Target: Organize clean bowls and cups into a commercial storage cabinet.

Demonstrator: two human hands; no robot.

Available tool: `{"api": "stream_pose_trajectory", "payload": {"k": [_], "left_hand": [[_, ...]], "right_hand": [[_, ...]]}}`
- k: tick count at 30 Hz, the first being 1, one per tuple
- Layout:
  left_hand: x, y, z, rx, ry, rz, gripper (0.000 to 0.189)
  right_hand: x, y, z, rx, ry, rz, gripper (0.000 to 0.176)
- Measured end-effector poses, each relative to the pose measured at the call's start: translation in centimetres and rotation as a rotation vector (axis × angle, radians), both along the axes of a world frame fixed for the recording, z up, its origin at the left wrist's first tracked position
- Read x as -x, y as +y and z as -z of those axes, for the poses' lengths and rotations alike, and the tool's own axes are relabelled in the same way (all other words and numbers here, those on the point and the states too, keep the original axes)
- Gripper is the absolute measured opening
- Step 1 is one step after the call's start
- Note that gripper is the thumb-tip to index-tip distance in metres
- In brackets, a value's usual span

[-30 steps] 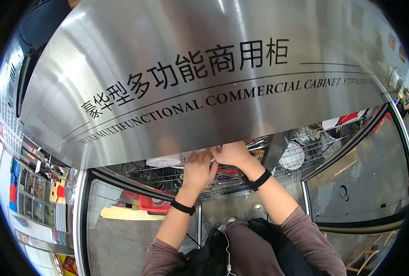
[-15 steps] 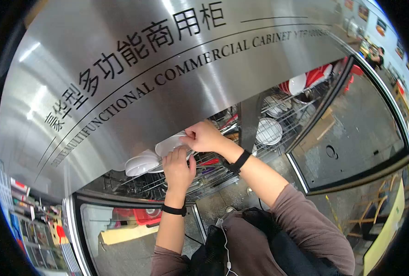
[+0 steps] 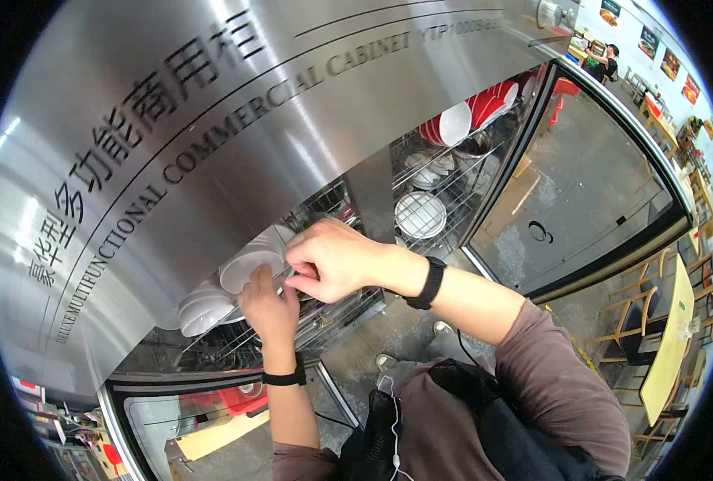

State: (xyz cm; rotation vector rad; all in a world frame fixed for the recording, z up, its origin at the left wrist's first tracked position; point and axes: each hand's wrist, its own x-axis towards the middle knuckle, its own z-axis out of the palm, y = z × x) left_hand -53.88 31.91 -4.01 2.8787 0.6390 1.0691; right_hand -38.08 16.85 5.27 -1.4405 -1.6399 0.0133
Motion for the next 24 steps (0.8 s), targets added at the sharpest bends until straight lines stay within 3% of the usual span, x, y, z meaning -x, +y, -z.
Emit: {"api": "stream_pose_trajectory", "payload": {"k": [6,10,15,20,24], "left_hand": [[-0.7,-0.9,-0.3,0.022,-0.012,-0.083,0.036],[-1.4,-1.4,1.2,-0.08,-0.078,-0.174,0.015],[-2.6,-2.4,1.2,-0.173,-0.154,-0.244,0.017],[-3.2,-2.2,1.8,-0.151,-0.035,-0.399,0.015],[-2.2,-3.2,0.8,-0.081,0.033,-0.394,0.013]], "right_hand": [[-3.4,-8.4,-1.0,-0.001,0.195,-0.087,0.04],[-8.8,-15.0,1.9,0.179,0.313,-0.005,0.041],[-16.2,-20.6,6.7,0.229,0.717,0.134,0.025],[-21.4,-22.7,4.1,0.208,0.911,0.316,0.047],[-25.2,-19.6,2.0,0.113,1.04,0.463,0.05]]}}
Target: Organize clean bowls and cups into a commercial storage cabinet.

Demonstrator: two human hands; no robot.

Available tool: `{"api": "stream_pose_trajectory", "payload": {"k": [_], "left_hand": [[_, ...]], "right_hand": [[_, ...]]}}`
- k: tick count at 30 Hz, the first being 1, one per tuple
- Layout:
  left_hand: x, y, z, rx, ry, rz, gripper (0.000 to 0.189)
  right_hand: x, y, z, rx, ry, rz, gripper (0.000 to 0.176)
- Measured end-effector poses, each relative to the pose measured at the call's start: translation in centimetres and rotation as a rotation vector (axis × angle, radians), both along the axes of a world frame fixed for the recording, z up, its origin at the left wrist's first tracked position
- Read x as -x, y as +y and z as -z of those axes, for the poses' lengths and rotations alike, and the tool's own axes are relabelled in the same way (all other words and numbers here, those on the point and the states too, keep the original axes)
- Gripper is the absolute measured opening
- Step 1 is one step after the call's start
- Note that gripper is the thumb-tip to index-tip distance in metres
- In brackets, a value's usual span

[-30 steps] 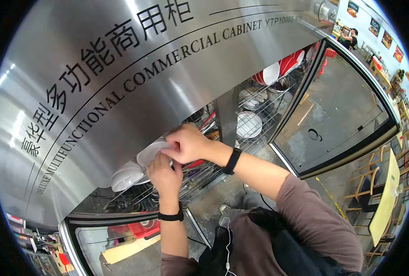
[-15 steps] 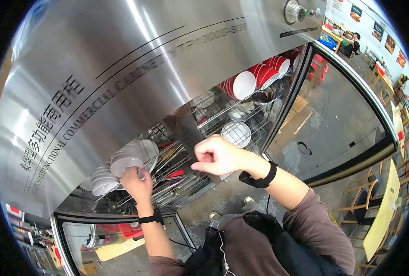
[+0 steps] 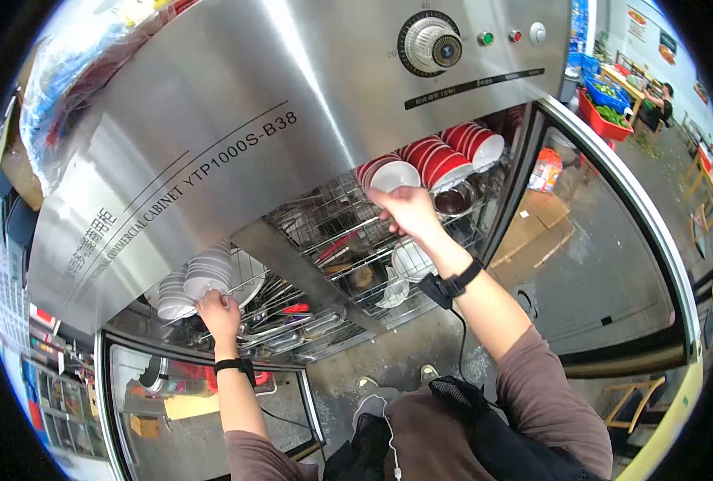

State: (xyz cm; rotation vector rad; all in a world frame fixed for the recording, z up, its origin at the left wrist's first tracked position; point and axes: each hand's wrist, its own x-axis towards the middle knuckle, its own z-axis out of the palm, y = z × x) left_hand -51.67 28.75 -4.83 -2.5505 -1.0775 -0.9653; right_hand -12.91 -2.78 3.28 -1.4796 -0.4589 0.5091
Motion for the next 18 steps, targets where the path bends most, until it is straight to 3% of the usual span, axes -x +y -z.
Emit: {"api": "stream_pose_trajectory", "payload": {"k": [4,9,13,18], "left_hand": [[-0.6,0.9,0.4,0.019,0.021,-0.037,0.013],[-1.0,0.1,0.2,-0.038,0.016,-0.107,0.009],[-1.8,0.5,1.4,-0.178,-0.07,-0.147,0.006],[-2.9,0.0,1.6,-0.212,-0.17,-0.181,0.006]], "right_hand": [[-2.3,4.0,0.2,-0.099,0.101,0.076,0.05],[-3.1,6.6,3.4,-0.236,0.125,0.26,0.022],[-3.2,7.5,4.6,-0.261,-0.132,0.314,0.017],[-1.6,5.8,3.5,-0.285,-0.188,0.43,0.02]]}}
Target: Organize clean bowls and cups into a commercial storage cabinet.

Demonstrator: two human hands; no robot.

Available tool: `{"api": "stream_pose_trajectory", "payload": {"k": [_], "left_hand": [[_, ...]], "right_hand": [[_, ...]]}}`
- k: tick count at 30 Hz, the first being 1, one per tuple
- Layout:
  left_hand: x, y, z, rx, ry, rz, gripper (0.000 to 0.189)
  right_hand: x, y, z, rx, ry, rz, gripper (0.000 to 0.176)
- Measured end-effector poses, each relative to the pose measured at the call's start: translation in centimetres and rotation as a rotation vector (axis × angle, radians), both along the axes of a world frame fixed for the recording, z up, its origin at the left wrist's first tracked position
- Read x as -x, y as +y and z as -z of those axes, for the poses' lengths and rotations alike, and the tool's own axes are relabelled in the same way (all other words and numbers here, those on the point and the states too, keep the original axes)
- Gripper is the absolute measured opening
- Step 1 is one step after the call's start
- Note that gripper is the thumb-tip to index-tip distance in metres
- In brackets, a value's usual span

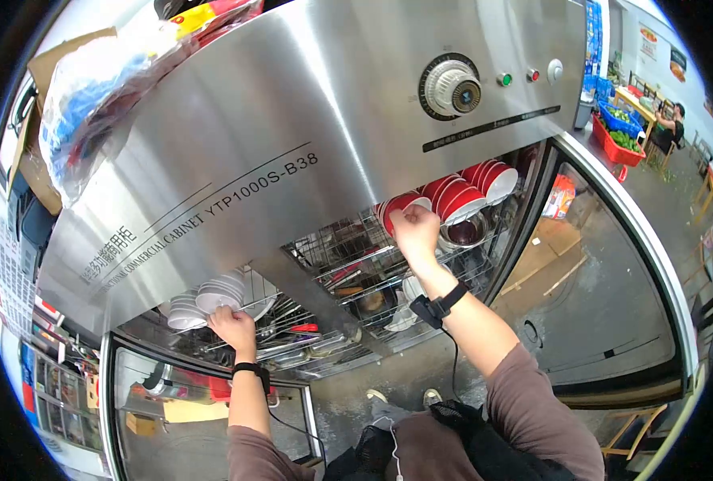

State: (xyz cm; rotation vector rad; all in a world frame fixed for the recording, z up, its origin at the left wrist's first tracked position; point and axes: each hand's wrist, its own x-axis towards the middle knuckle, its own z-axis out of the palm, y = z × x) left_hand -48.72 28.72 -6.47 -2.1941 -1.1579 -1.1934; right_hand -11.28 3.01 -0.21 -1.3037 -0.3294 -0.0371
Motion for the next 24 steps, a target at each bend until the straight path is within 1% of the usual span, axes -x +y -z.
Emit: {"api": "stream_pose_trajectory", "payload": {"k": [2,3,4,5,6,7,8,10,11,12,14,15,16,18,21,24], "left_hand": [[-0.2,0.3,0.4,-0.053,-0.029,0.014,0.006],[-0.3,0.2,0.4,-0.079,-0.038,0.014,0.006],[-0.2,0.1,0.2,-0.104,-0.046,0.011,0.006],[0.0,0.1,0.0,-0.005,-0.027,0.012,0.006],[0.1,0.0,0.1,0.054,-0.019,-0.007,0.012],[0.1,0.1,0.4,0.001,-0.072,0.035,0.012],[0.0,0.5,0.7,-0.053,-0.122,0.077,0.011],[0.0,0.5,0.6,0.003,-0.131,0.084,0.01],[0.0,1.1,1.0,-0.041,-0.163,0.099,0.01],[0.3,1.7,1.7,0.015,-0.164,0.107,0.011],[0.1,1.5,1.1,-0.038,-0.202,0.154,0.011],[0.4,1.4,1.2,0.009,-0.176,0.156,0.011],[0.3,1.5,1.2,-0.034,-0.208,0.178,0.012],[0.9,1.3,1.1,0.051,-0.17,0.207,0.013],[1.4,2.1,1.4,-0.011,-0.184,0.271,0.016],[1.9,2.0,1.0,0.035,-0.169,0.296,0.019]], "right_hand": [[0.9,-0.8,-0.5,0.008,-0.106,0.05,0.02],[1.4,-1.4,-0.9,0.025,-0.144,0.03,0.025],[2.4,-2.1,-1.9,0.049,-0.197,0.004,0.025],[3.6,-2.8,-3.0,0.071,-0.249,-0.025,0.026],[4.5,-2.9,-3.4,0.09,-0.3,-0.057,0.026],[4.6,-2.9,-2.9,0.204,-0.421,-0.112,0.022],[4.5,-2.5,-2.7,0.264,-0.555,-0.166,0.021],[4.7,-1.6,-3.6,0.378,-0.82,-0.274,0.018],[5.0,-1.0,-4.2,0.467,-0.914,-0.282,0.015],[4.6,-0.3,-4.6,0.614,-1.016,-0.304,0.019],[3.3,1.9,-4.8,0.601,-1.271,-0.292,0.015],[2.6,2.6,-4.6,0.729,-1.287,-0.324,0.02],[2.6,3.8,-6.0,0.889,-1.304,-0.379,0.023],[1.8,5.9,-5.9,1.002,-1.352,-0.409,0.028],[3.5,8.6,-7.8,0.875,-1.425,-0.358,0.027],[4.9,10.8,-8.4,0.854,-1.443,-0.352,0.026]]}}
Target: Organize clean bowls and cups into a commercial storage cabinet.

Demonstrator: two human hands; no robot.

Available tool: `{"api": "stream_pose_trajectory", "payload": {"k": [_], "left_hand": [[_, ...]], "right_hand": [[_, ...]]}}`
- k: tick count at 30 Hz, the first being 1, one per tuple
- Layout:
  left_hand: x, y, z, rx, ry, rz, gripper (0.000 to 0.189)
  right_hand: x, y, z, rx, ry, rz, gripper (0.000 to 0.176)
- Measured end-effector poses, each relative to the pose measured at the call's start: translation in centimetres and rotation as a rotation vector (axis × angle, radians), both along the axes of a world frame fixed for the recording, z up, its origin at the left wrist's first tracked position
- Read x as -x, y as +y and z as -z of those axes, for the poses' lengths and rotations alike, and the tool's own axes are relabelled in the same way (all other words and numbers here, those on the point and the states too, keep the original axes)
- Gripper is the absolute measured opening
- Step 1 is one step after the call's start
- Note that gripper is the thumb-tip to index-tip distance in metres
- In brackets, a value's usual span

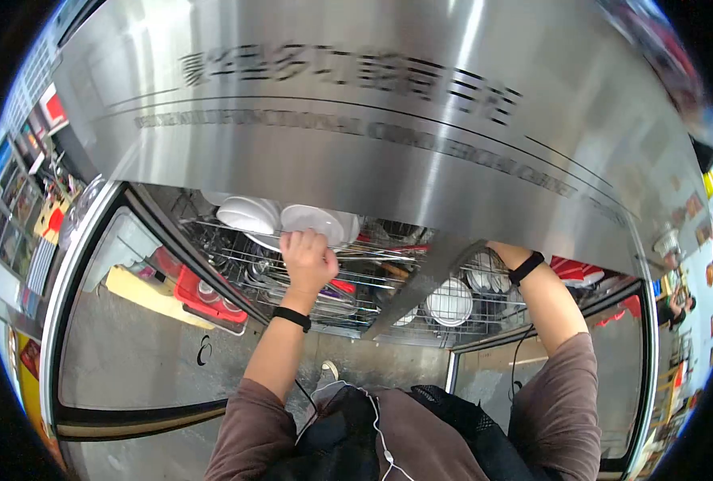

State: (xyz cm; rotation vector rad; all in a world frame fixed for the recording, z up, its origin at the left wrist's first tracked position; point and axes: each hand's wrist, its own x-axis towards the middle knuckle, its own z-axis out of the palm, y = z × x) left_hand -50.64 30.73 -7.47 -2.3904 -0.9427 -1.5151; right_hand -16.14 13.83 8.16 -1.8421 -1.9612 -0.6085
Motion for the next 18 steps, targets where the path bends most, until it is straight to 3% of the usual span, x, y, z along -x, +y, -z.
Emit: {"api": "stream_pose_trajectory", "payload": {"k": [7,18], "left_hand": [[0.0,0.0,0.1,0.004,-0.08,0.051,0.019],[0.1,0.3,0.1,0.018,-0.071,0.071,0.018]], "right_hand": [[0.9,4.9,-0.5,0.092,-0.023,0.022,0.024],[1.5,6.7,0.1,0.13,-0.016,0.036,0.021]]}}
